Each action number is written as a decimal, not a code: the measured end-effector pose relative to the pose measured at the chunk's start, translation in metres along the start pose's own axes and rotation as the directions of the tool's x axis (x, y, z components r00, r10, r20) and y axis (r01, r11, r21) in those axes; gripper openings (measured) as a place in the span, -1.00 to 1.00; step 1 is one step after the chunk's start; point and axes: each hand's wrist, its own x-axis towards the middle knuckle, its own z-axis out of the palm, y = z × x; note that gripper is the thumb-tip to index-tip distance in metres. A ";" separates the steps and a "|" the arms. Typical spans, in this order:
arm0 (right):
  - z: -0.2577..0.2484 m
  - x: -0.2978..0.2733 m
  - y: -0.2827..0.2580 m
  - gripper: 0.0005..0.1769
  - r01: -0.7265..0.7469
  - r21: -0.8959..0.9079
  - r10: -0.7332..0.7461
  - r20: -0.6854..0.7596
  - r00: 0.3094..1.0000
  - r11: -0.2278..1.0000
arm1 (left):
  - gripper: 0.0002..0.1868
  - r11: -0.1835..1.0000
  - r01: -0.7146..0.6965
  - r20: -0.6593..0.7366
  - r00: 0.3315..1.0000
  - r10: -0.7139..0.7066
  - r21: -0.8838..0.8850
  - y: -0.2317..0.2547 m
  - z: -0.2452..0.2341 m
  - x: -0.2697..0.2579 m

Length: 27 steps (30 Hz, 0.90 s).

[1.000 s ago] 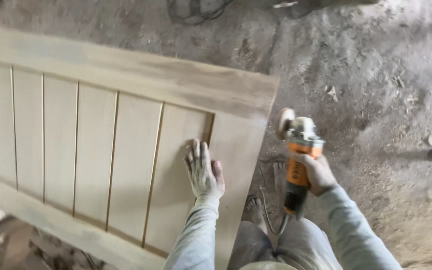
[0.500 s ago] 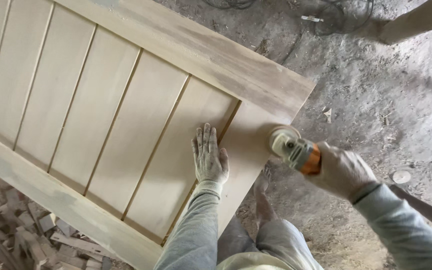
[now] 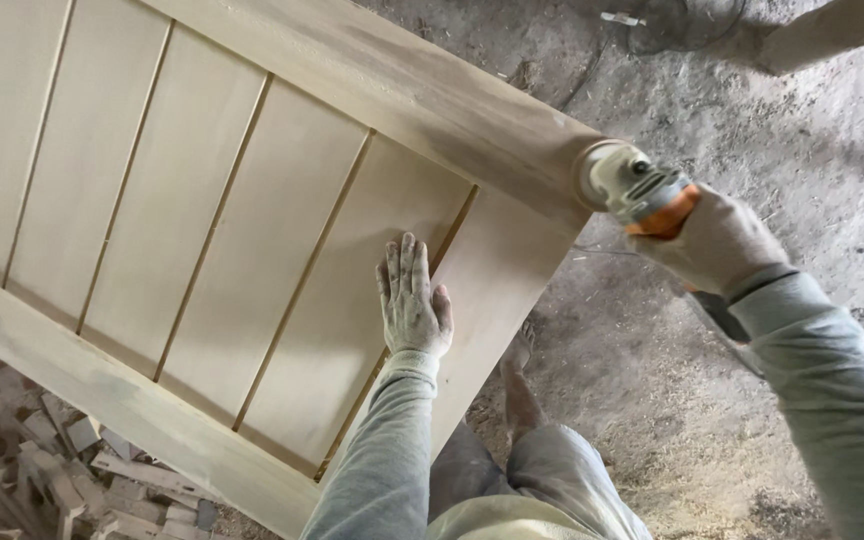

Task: The person uses a handheld power sander to smooth the surfaces and edges of a large wooden door lying on a dusty floor.

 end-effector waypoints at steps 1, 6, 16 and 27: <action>0.004 -0.004 -0.006 -0.44 0.031 0.000 -0.031 -0.015 0.999 1.000 | -0.26 1.000 -0.010 -0.006 1.000 0.010 -0.001 -0.001 0.000 0.000; 0.027 -0.032 -0.024 -0.41 0.177 -0.098 -0.181 -0.033 0.983 0.979 | -0.20 0.998 0.003 -0.005 1.000 -0.003 -0.070 -0.003 -0.001 0.000; 0.122 -0.109 -0.025 -0.54 0.337 -0.011 -0.336 0.053 0.940 0.941 | -0.23 0.982 -0.035 -0.077 0.997 0.021 -0.186 -0.011 0.004 -0.002; 0.251 -0.268 0.030 -0.22 0.157 0.485 -0.069 -0.195 0.978 0.860 | -0.20 0.947 -0.322 -0.083 0.944 0.320 -0.017 -0.031 0.016 0.005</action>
